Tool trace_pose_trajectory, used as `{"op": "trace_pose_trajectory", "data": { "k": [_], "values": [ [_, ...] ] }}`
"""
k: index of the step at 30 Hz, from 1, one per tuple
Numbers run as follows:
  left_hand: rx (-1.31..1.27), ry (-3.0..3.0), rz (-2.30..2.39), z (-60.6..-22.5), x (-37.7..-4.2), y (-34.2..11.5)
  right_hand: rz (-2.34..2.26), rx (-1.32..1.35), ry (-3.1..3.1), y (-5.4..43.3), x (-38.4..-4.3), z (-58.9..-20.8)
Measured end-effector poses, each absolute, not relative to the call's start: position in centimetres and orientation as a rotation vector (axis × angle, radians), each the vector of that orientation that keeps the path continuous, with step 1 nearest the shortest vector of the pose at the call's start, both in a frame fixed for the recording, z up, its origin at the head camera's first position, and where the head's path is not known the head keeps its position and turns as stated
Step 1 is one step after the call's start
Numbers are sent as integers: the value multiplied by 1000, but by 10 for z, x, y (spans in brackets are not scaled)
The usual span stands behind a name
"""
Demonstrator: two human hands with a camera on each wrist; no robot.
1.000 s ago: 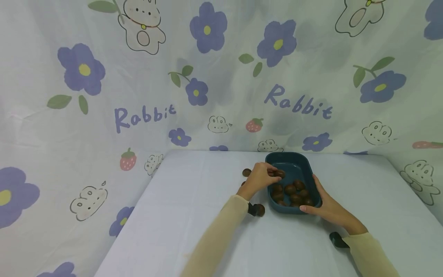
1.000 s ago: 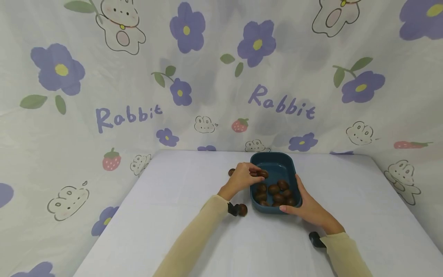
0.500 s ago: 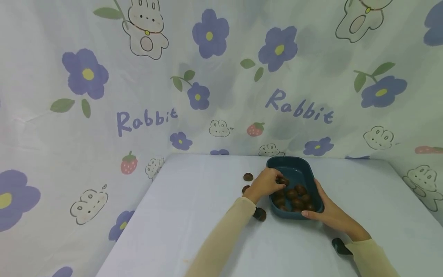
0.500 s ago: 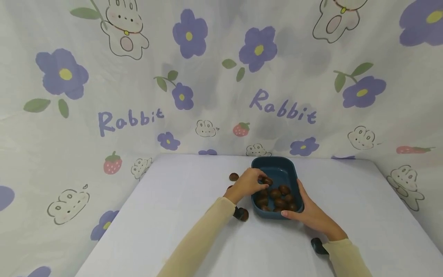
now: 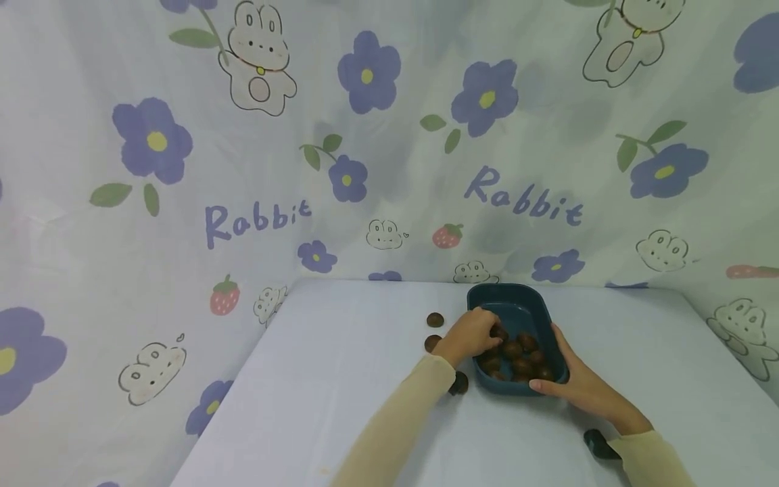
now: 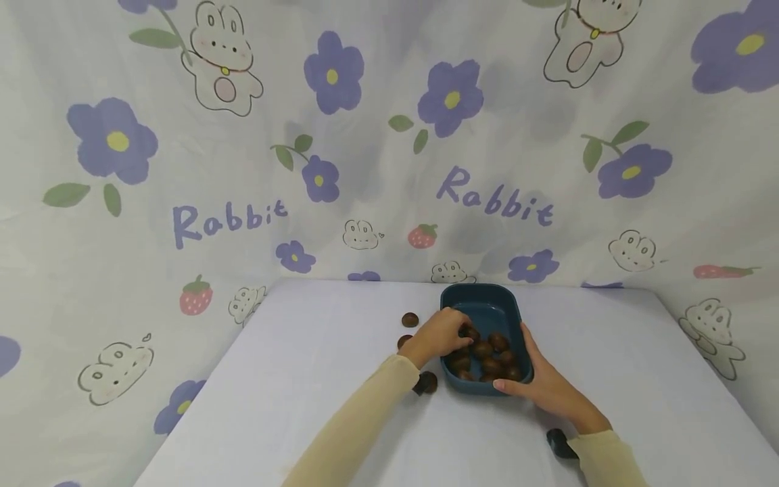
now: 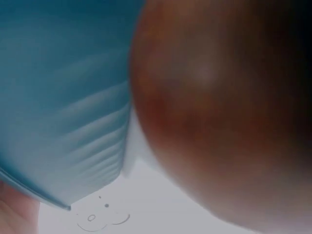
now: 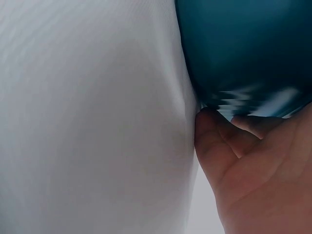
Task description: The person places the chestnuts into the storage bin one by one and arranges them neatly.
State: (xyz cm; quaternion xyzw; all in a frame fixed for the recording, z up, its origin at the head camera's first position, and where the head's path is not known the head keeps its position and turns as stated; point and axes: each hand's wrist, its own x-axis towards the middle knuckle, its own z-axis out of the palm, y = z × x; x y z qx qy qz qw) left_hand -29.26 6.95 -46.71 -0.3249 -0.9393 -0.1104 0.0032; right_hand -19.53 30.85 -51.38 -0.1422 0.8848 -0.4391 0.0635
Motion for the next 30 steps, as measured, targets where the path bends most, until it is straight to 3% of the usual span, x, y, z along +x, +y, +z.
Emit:
{"op": "trace_pose_trajectory", "data": {
  "k": [19, 30],
  "values": [
    [-1069, -2872, -174, -474, -288, 73, -1340, -456, 2665, 307, -192, -515],
    [-1032, -2730, -987, -466, -286, 50, -1313, -429, 2668, 304, -190, -512]
  ]
}}
